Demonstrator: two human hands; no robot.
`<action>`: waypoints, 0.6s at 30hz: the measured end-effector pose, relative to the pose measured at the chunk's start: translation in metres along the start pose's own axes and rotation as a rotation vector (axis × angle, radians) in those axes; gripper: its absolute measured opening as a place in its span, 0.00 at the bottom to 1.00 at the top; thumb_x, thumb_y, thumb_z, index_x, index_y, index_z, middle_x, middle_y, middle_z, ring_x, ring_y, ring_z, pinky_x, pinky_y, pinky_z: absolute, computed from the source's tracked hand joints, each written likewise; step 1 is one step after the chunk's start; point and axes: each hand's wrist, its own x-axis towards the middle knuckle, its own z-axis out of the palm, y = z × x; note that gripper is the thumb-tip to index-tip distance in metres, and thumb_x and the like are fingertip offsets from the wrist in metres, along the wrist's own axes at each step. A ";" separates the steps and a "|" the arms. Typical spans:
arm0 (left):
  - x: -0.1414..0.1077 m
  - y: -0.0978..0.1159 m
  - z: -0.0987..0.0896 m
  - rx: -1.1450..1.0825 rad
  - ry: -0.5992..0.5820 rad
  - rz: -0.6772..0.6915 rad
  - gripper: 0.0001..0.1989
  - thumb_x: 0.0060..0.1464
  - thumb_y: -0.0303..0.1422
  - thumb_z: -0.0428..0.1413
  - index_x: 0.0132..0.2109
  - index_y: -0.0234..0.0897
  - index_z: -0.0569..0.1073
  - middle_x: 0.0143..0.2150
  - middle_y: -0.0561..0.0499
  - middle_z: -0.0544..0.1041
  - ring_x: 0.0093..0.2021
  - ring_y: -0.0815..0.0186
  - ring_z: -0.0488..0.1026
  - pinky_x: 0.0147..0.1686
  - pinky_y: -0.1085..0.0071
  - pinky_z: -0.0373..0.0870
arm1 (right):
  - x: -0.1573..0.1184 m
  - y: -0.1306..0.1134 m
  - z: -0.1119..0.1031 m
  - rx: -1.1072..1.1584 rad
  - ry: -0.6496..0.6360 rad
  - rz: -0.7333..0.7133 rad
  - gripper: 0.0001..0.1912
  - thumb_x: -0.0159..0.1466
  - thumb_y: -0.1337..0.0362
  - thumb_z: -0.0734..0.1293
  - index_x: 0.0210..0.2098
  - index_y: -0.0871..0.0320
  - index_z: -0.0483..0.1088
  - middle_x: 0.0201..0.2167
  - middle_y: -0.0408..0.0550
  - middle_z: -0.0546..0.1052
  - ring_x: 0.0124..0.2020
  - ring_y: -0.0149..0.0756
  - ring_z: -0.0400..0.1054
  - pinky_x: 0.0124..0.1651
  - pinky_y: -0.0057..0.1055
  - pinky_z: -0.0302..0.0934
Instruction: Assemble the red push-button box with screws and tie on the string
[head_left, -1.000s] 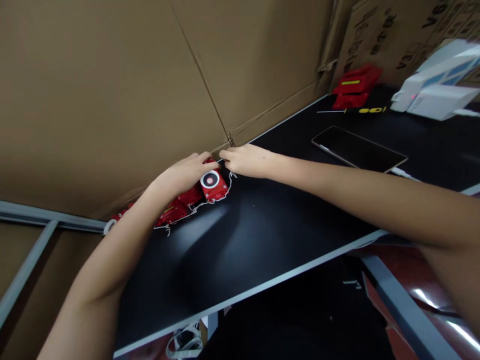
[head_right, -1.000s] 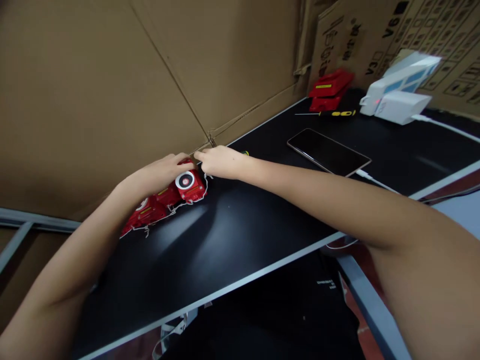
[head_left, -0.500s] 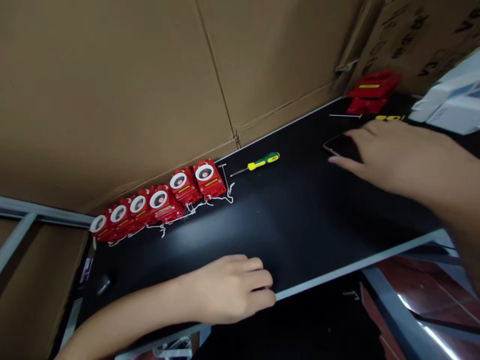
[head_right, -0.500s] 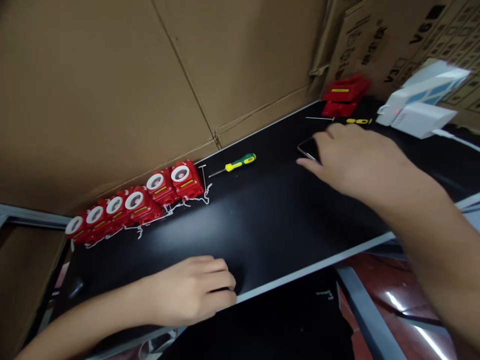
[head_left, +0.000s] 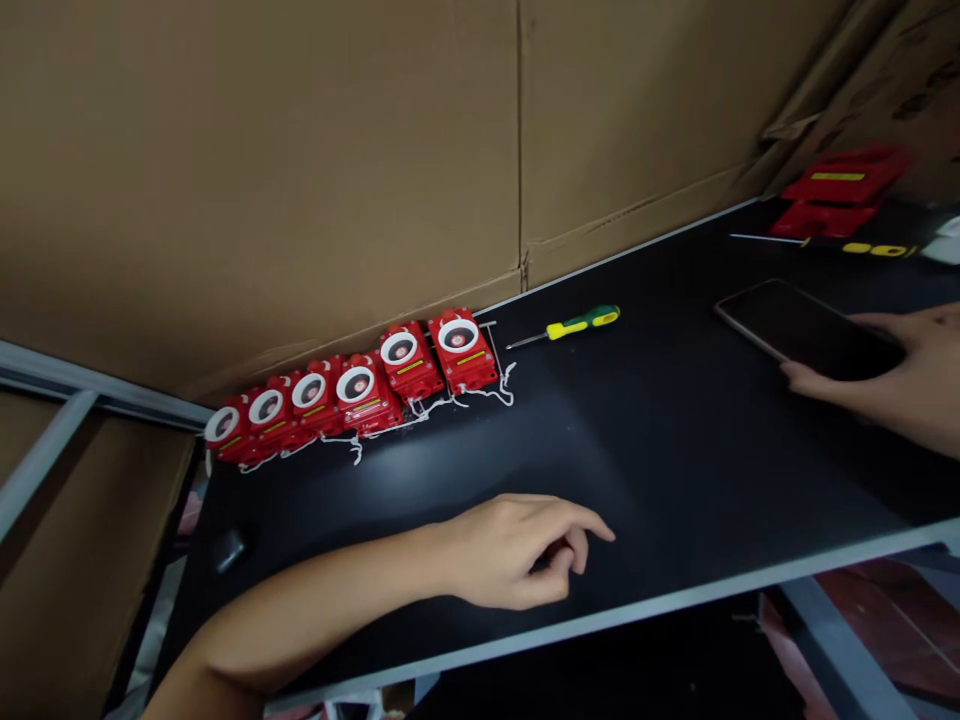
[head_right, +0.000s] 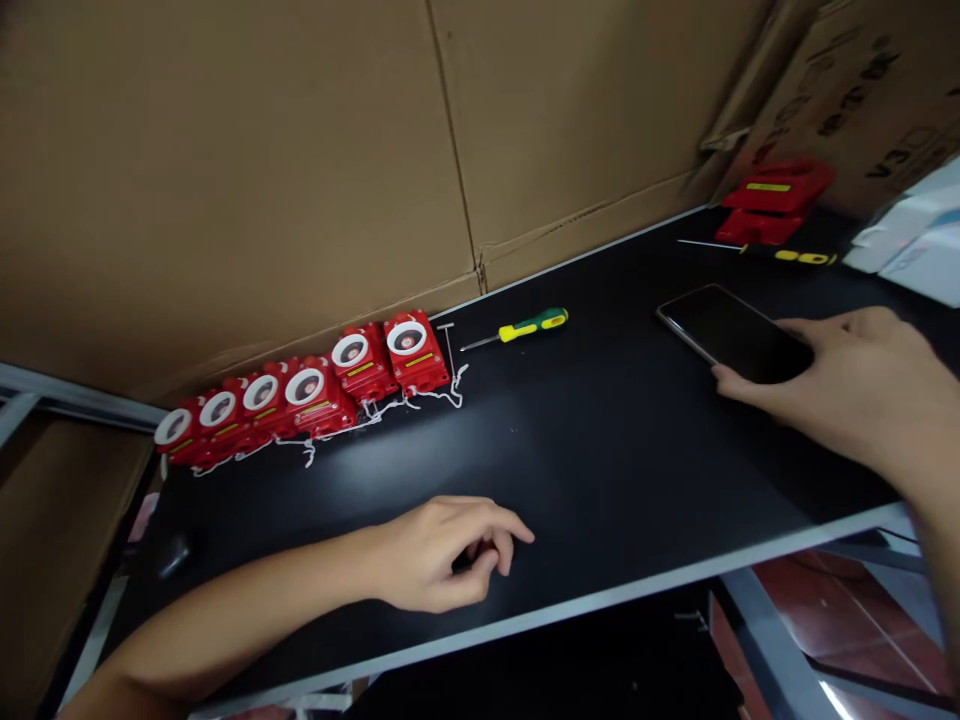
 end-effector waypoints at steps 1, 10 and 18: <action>0.000 -0.001 0.000 -0.032 0.003 -0.002 0.25 0.62 0.23 0.54 0.65 0.35 0.71 0.41 0.48 0.86 0.37 0.64 0.81 0.44 0.67 0.82 | 0.002 -0.004 -0.003 0.037 -0.043 0.063 0.55 0.45 0.12 0.68 0.41 0.53 0.92 0.25 0.68 0.80 0.25 0.44 0.70 0.27 0.47 0.58; 0.005 -0.012 -0.005 -0.721 0.255 -0.123 0.18 0.69 0.34 0.63 0.62 0.39 0.73 0.43 0.48 0.80 0.37 0.66 0.76 0.40 0.68 0.79 | -0.033 -0.111 -0.048 0.214 0.069 -0.039 0.45 0.58 0.27 0.74 0.53 0.61 0.87 0.44 0.68 0.82 0.51 0.59 0.79 0.45 0.53 0.70; 0.009 -0.013 -0.018 -1.279 0.413 -0.251 0.42 0.68 0.68 0.57 0.81 0.61 0.65 0.80 0.41 0.70 0.72 0.43 0.74 0.66 0.34 0.77 | -0.108 -0.258 -0.046 0.919 -0.498 -0.064 0.39 0.49 0.42 0.80 0.52 0.54 0.68 0.53 0.59 0.79 0.56 0.59 0.78 0.64 0.61 0.73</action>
